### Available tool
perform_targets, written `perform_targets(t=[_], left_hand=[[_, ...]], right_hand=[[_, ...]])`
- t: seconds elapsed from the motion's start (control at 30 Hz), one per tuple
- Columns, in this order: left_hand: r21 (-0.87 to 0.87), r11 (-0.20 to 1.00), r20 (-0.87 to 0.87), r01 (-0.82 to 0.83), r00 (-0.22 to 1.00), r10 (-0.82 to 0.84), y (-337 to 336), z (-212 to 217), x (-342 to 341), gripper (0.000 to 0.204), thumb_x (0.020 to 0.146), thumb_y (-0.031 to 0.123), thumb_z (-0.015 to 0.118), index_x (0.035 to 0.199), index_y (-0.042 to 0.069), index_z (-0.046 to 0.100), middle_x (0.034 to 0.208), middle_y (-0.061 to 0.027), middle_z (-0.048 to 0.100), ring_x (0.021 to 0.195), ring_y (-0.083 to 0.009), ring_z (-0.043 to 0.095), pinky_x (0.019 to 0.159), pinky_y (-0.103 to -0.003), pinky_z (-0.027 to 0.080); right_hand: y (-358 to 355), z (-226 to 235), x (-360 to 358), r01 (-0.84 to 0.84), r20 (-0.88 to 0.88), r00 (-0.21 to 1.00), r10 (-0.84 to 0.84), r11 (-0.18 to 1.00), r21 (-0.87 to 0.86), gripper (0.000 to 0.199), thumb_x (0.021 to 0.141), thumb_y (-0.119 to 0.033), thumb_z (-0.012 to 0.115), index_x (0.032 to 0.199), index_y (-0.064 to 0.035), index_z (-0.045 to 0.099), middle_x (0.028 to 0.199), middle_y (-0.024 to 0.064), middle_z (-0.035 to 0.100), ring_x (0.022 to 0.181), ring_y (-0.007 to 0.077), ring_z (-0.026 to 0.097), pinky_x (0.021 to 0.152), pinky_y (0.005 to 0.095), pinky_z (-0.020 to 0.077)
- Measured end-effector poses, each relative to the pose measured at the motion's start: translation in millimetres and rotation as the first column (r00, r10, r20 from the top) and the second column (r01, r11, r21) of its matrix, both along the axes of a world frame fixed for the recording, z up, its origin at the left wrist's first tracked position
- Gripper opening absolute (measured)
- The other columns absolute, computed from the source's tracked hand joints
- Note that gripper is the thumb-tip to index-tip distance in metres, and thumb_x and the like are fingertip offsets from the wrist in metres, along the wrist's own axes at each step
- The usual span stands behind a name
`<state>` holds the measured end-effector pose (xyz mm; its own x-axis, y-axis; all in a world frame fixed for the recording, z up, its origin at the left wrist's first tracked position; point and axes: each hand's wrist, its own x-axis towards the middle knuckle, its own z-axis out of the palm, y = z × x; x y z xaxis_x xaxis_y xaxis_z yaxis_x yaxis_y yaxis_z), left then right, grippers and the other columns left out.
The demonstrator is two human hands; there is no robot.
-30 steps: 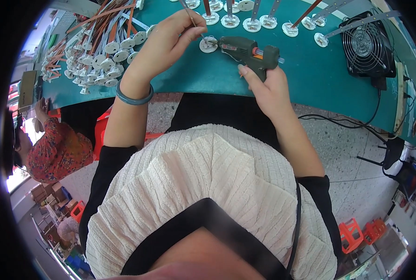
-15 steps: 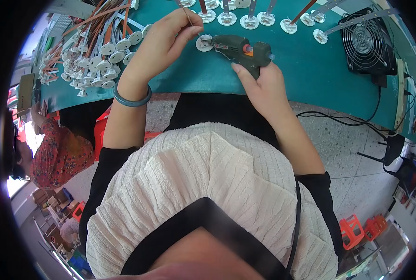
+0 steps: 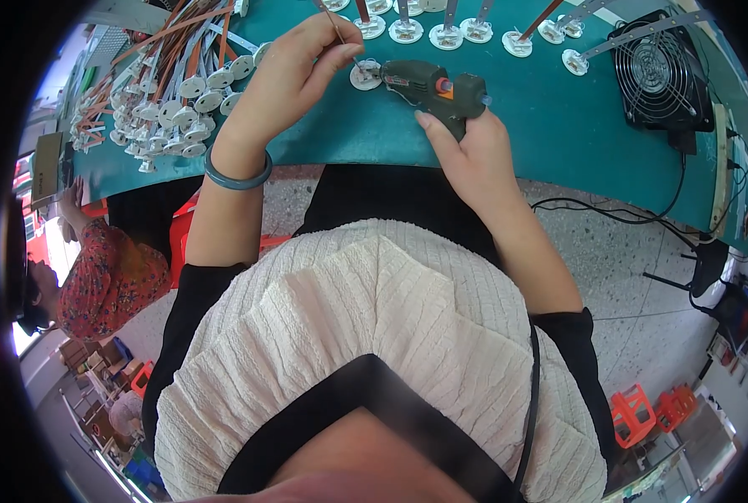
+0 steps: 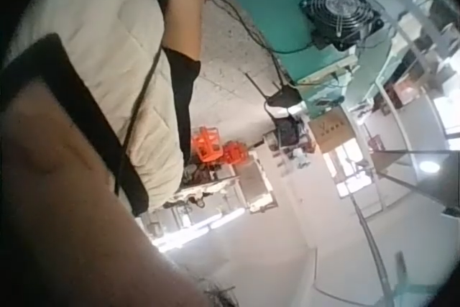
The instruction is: Applying hot glue to circular bases to attach LED strips and wires on an assembly line.
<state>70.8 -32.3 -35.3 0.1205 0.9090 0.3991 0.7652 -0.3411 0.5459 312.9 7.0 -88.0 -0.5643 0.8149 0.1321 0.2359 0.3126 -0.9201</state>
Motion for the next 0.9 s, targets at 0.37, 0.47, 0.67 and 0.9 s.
perform_targets(t=[0.37, 0.47, 0.67, 0.9], left_hand=[[-0.006, 1.000, 0.034, -0.020, 0.999, 0.020, -2, 0, 1, 0.011, 0.096, 0.011, 0.059, 0.100, 0.000, 0.061, 0.088, -0.0104, 0.061, 0.076, -0.0217, 0.060, 0.070, -0.031, 0.048], [0.011, 1.000, -0.007, -0.010, 1.000, 0.010, 0, 4, 1, 0.011, 0.096, 0.011, 0.060, 0.101, 0.000, 0.061, 0.088, -0.0105, 0.061, 0.076, -0.0224, 0.060, 0.070, -0.031, 0.049], [-0.108, 0.994, 0.029, -0.021, 0.999, 0.024, 3, 4, -3, 0.021, 0.094, 0.012, 0.061, 0.111, 0.000, 0.063, 0.096, -0.0183, 0.066, 0.089, -0.0248, 0.065, 0.076, -0.032, 0.049], [0.091, 0.996, 0.014, -0.017, 1.000, 0.016, 2, -6, -6, 0.014, 0.095, 0.010, 0.059, 0.097, 0.000, 0.068, 0.094, -0.0107, 0.066, 0.080, -0.0210, 0.063, 0.071, -0.032, 0.050]], right_hand=[[-10, 3, 4, -0.005, 0.111, 0.994, -0.013, 0.987, 0.162, 0.023, 0.090, -0.017, 0.069, 0.105, 0.0001, 0.066, 0.083, 0.0099, 0.066, 0.073, 0.0172, 0.059, 0.068, 0.0307, 0.0469], [-9, 3, 6, 0.000, 0.140, 0.990, -0.025, 0.985, 0.175, 0.028, 0.089, -0.021, 0.069, 0.109, -0.0028, 0.063, 0.090, 0.0152, 0.067, 0.077, 0.0323, 0.065, 0.069, 0.0382, 0.0504], [-5, 4, 4, -0.033, 0.167, 0.986, -0.018, 0.953, 0.302, 0.029, 0.089, -0.023, 0.068, 0.110, -0.0033, 0.062, 0.087, 0.0149, 0.066, 0.073, 0.0318, 0.064, 0.064, 0.0373, 0.0497], [29, 23, 30, -0.224, -0.064, 0.974, 0.215, 0.912, -0.343, 0.028, 0.094, -0.021, 0.064, 0.111, 0.0003, 0.061, 0.086, 0.0112, 0.065, 0.061, 0.0165, 0.058, 0.055, 0.0260, 0.0430]])
